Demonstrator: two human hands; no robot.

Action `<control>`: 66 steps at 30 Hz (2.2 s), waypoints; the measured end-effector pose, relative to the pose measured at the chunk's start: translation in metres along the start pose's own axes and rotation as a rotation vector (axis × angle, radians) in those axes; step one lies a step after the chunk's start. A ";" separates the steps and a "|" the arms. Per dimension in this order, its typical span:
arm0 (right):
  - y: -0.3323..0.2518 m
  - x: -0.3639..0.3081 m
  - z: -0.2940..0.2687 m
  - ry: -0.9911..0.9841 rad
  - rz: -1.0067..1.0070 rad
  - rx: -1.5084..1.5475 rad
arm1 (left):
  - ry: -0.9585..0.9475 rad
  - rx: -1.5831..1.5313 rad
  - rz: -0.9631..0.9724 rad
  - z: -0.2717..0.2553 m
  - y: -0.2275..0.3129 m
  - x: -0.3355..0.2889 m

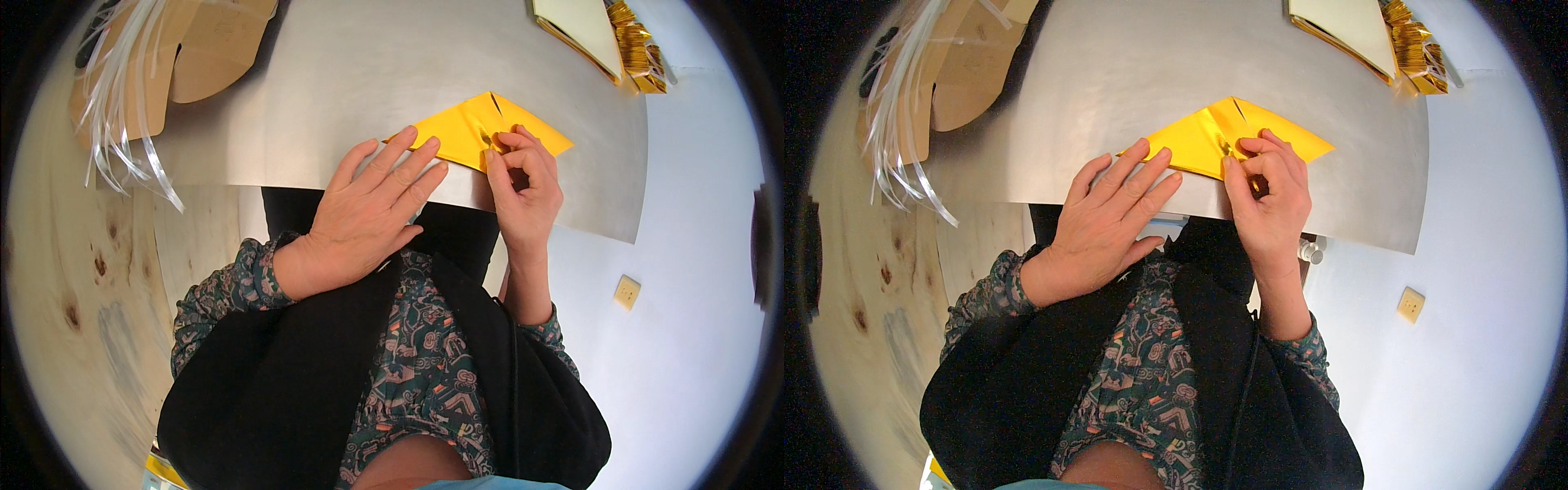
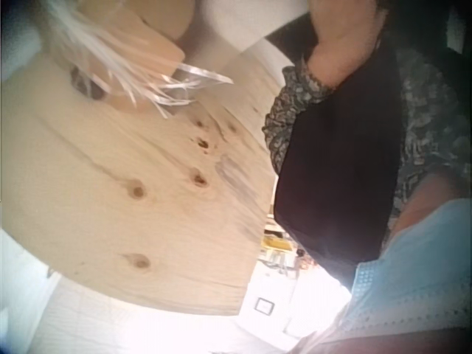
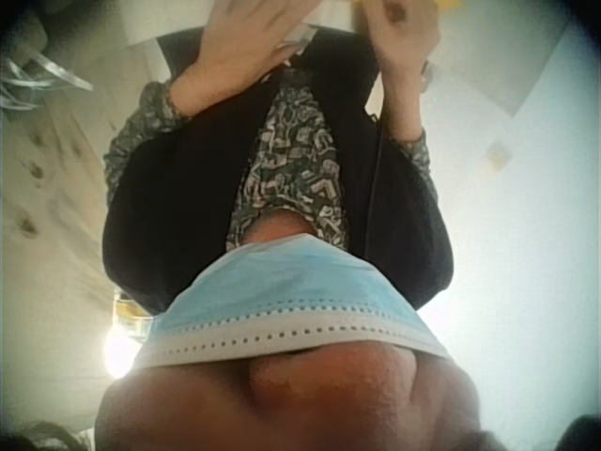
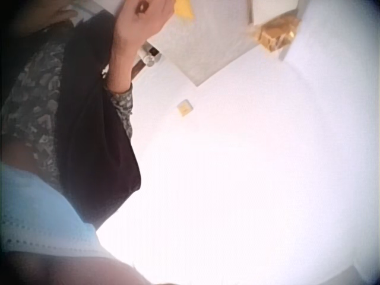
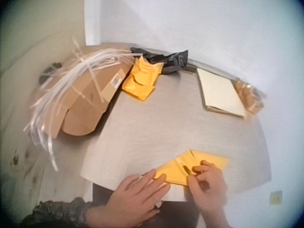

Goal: The person folds a gold-colored sheet of paper by hand into a small triangular packet on a metal table. They smooth the creases, fold the sides inward, and tuck the top flap to close the packet, then place it with other finished packets.

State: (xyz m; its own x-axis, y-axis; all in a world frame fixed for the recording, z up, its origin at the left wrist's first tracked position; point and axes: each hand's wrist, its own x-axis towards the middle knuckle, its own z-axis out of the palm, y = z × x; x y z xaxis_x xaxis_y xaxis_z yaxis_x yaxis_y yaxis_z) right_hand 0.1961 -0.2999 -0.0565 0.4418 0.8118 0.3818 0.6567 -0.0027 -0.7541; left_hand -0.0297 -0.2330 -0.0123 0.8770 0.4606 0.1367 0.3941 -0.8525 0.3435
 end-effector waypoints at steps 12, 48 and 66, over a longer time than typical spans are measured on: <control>-0.001 -0.001 0.003 0.004 -0.039 -0.041 | -0.026 0.019 -0.028 0.004 -0.001 -0.004; 0.025 0.001 -0.017 -0.197 -0.291 -0.085 | 0.126 0.351 -0.011 0.024 0.013 0.002; 0.030 0.001 -0.012 -0.172 -0.314 -0.056 | 0.259 0.270 0.071 0.058 0.053 0.021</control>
State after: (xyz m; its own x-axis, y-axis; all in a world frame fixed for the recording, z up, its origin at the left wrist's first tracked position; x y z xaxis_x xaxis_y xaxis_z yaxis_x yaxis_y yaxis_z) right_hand 0.2239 -0.3065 -0.0724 0.1066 0.8644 0.4913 0.7785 0.2348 -0.5820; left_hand 0.0260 -0.2832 -0.0452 0.8196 0.4160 0.3939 0.4238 -0.9029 0.0718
